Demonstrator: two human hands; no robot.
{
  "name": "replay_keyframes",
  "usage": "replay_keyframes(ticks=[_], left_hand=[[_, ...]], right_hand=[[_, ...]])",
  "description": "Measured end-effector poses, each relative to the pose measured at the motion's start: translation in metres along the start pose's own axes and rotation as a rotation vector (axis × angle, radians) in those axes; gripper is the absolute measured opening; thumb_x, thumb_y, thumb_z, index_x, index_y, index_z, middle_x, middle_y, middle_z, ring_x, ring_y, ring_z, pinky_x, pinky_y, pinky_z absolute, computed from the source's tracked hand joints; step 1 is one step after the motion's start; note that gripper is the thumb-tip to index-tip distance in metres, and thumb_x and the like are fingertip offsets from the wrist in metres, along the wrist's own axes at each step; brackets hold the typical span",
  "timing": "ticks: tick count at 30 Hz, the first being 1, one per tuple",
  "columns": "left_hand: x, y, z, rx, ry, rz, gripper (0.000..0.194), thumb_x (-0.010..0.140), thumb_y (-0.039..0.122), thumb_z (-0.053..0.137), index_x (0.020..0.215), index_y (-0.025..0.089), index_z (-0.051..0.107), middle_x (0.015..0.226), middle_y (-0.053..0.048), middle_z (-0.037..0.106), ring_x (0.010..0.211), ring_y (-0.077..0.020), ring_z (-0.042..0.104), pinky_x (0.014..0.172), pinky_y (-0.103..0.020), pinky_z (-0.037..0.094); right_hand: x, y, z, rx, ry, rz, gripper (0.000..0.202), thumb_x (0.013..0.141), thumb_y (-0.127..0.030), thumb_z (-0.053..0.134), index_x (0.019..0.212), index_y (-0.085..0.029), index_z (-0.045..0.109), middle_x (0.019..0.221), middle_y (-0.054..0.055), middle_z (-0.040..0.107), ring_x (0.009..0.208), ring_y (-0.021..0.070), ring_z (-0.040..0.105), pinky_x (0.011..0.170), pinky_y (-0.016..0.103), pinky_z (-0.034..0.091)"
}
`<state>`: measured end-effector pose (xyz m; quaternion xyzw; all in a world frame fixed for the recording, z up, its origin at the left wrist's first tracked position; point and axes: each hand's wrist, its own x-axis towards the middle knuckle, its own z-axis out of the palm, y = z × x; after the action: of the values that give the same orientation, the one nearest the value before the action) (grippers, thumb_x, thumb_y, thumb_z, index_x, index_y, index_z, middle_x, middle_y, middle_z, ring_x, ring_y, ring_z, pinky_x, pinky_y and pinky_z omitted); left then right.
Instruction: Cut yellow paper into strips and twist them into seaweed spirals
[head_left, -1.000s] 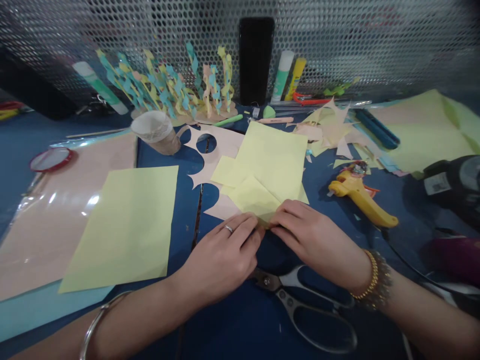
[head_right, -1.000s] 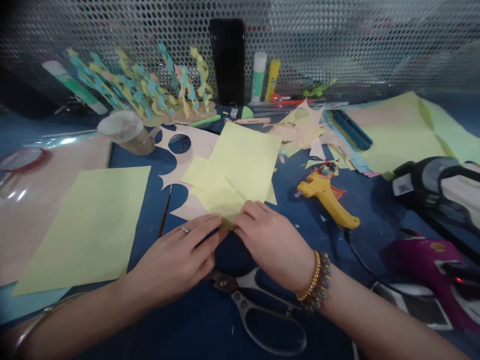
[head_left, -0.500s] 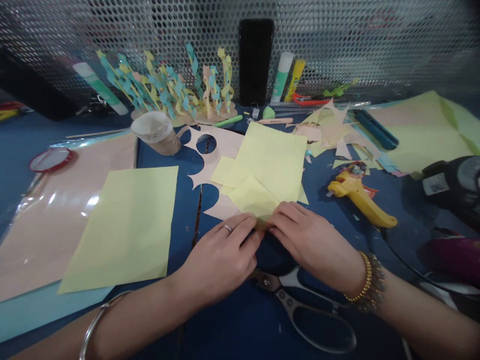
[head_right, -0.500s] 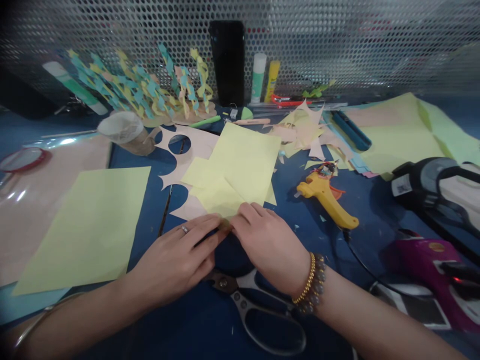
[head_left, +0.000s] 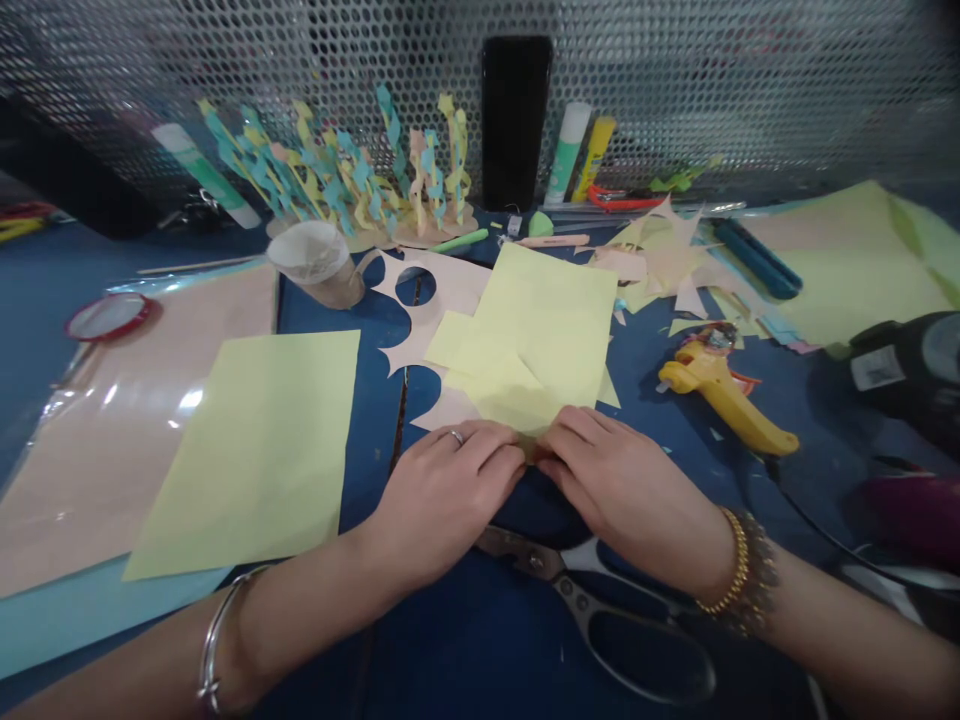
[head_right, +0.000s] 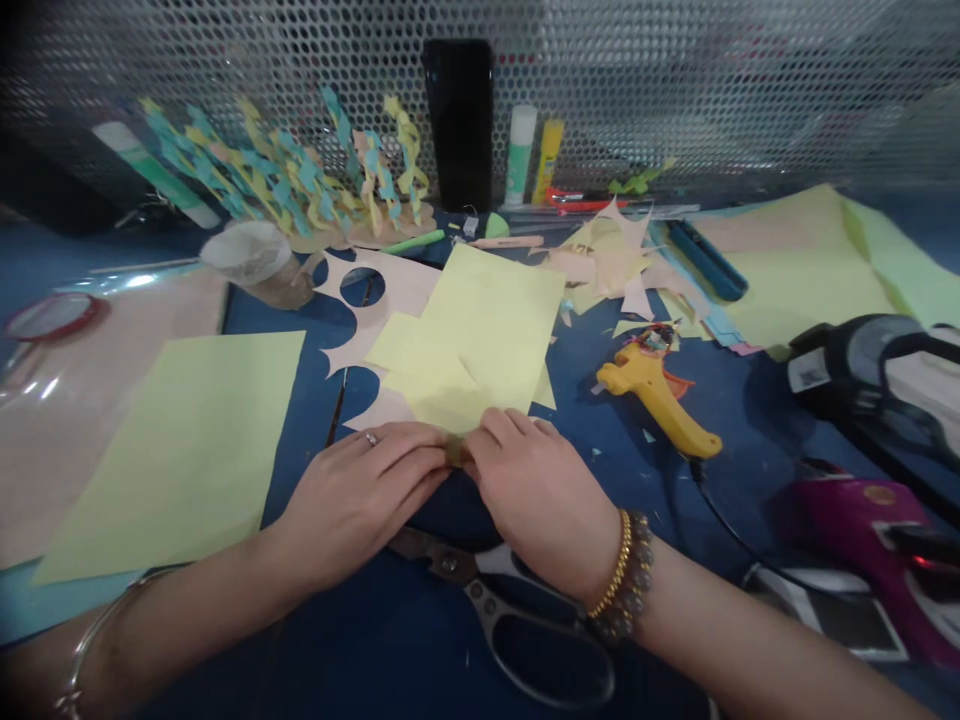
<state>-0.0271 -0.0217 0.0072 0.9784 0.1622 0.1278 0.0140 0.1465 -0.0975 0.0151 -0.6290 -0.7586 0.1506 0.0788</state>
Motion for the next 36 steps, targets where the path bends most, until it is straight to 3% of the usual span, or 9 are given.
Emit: replay_keyframes(ticks=[8,14,20,30,36], left_hand=[[0.004,0.001,-0.001,0.028,-0.108,-0.004,0.019,0.092,0.018,0.043,0.098,0.014,0.060,0.097,-0.008,0.064,0.087,-0.0231,0.062,0.067,-0.035,0.051],[0.001,0.001,0.000,-0.017,-0.092,-0.031,0.019,0.092,0.019,0.043,0.096,0.014,0.060,0.097,-0.008,0.064,0.090,-0.0234,0.061,0.072,-0.038,0.052],[-0.008,0.001,0.002,-0.055,-0.076,-0.011,0.022,0.090,0.015,0.045,0.108,0.014,0.056,0.112,-0.010,0.061,0.103,-0.0235,0.057,0.082,-0.038,0.050],[0.001,0.001,0.003,-0.052,-0.057,-0.051,0.016,0.091,0.018,0.045,0.096,0.013,0.060,0.098,-0.009,0.063,0.091,-0.0233,0.059,0.076,-0.039,0.051],[0.003,0.002,0.001,-0.037,-0.073,-0.059,0.020,0.092,0.020,0.042,0.095,0.013,0.060,0.097,-0.009,0.063,0.088,-0.0232,0.060,0.073,-0.039,0.052]], right_hand=[[0.001,-0.001,0.001,0.002,0.048,-0.017,0.015,0.091,-0.019,0.043,0.085,-0.015,0.056,0.086,0.006,0.052,0.081,0.0208,0.050,0.072,0.037,0.044],[-0.001,0.000,0.002,-0.023,0.033,-0.039,0.014,0.089,-0.012,0.042,0.089,-0.015,0.056,0.089,0.007,0.052,0.083,0.0199,0.049,0.077,0.037,0.043],[-0.002,0.000,0.003,-0.056,0.013,-0.053,0.013,0.086,-0.009,0.045,0.090,-0.016,0.055,0.090,0.006,0.052,0.082,0.0207,0.048,0.076,0.038,0.043],[0.001,-0.005,0.002,-0.026,0.071,-0.017,0.016,0.090,-0.020,0.044,0.087,-0.014,0.058,0.086,0.007,0.054,0.081,0.0213,0.051,0.074,0.039,0.045],[-0.001,-0.004,0.005,-0.086,0.107,-0.052,0.016,0.091,-0.017,0.042,0.086,-0.015,0.058,0.086,0.007,0.054,0.080,0.0210,0.051,0.072,0.037,0.044]])
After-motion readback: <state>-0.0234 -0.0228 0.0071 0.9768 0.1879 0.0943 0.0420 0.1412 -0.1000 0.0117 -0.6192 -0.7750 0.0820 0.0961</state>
